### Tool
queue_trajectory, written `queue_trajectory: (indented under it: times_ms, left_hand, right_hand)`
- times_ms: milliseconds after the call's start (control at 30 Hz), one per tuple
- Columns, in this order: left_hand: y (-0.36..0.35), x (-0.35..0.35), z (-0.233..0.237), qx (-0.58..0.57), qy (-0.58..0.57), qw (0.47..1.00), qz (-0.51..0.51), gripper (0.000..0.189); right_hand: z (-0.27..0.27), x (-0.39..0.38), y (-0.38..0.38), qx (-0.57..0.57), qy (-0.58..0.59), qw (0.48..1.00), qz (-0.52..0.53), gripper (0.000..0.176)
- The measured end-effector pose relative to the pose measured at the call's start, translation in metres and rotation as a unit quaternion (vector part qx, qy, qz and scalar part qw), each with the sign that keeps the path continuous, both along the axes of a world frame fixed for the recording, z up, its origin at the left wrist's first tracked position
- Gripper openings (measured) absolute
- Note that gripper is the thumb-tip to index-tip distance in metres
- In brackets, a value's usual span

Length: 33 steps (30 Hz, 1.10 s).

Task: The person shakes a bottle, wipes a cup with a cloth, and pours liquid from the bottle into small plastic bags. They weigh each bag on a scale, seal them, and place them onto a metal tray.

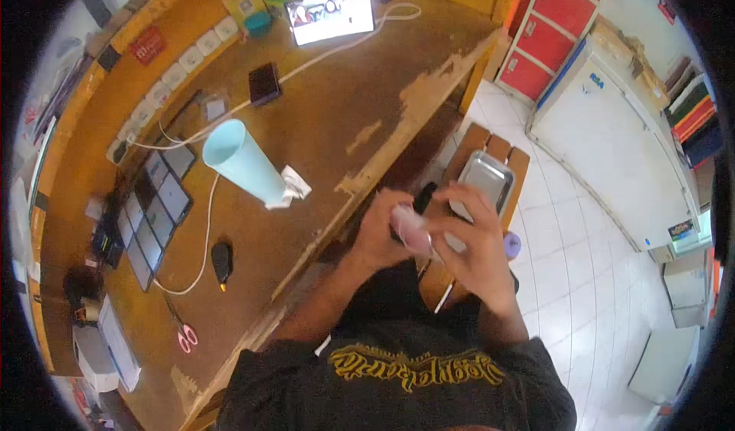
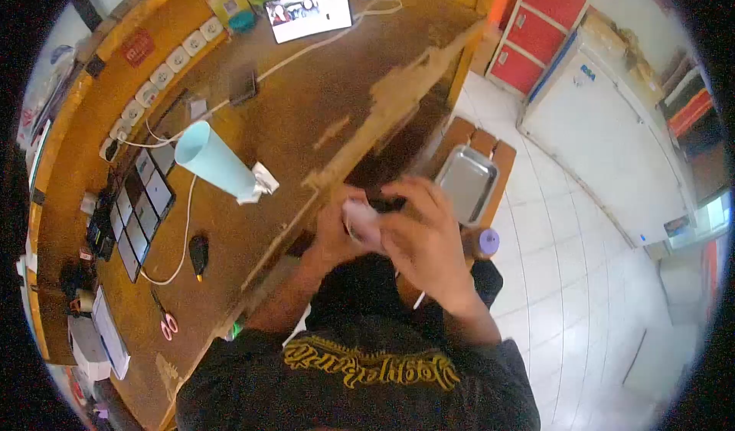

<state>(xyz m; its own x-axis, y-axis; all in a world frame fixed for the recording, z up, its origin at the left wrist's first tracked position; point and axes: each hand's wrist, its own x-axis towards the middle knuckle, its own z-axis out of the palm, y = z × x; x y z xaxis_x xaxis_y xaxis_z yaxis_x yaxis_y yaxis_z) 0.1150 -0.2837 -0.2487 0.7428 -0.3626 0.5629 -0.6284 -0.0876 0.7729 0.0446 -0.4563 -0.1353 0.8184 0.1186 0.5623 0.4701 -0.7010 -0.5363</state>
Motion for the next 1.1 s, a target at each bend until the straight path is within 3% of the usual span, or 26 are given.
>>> queue_trajectory:
  times_ms: [67,133,700,767,1100]
  left_hand:
    - [0.0,0.002,0.012,-0.024,-0.051,0.998,0.016,0.077]
    - [0.003,0.003,0.013,-0.013,-0.04,0.999,0.022,0.077]
    - [0.007,0.008,0.018,0.052,-0.044,0.996,0.051,0.076]
    - [0.007,0.006,0.025,0.108,-0.058,0.99,0.073,0.075]
    - [0.004,0.001,0.039,0.17,-0.121,0.973,0.095,0.075]
  right_hand:
    - [0.007,-0.003,0.007,-0.042,0.011,0.999,-0.001,0.017]
    - [0.015,-0.001,0.015,-0.13,-0.007,0.988,-0.081,0.017]
    - [-0.002,0.004,0.02,-0.106,-0.021,0.992,-0.062,0.02]
    - [-0.002,0.004,0.021,-0.11,-0.022,0.992,-0.065,0.021]
    - [-0.023,0.017,0.02,-0.115,0.048,0.99,-0.066,0.014]
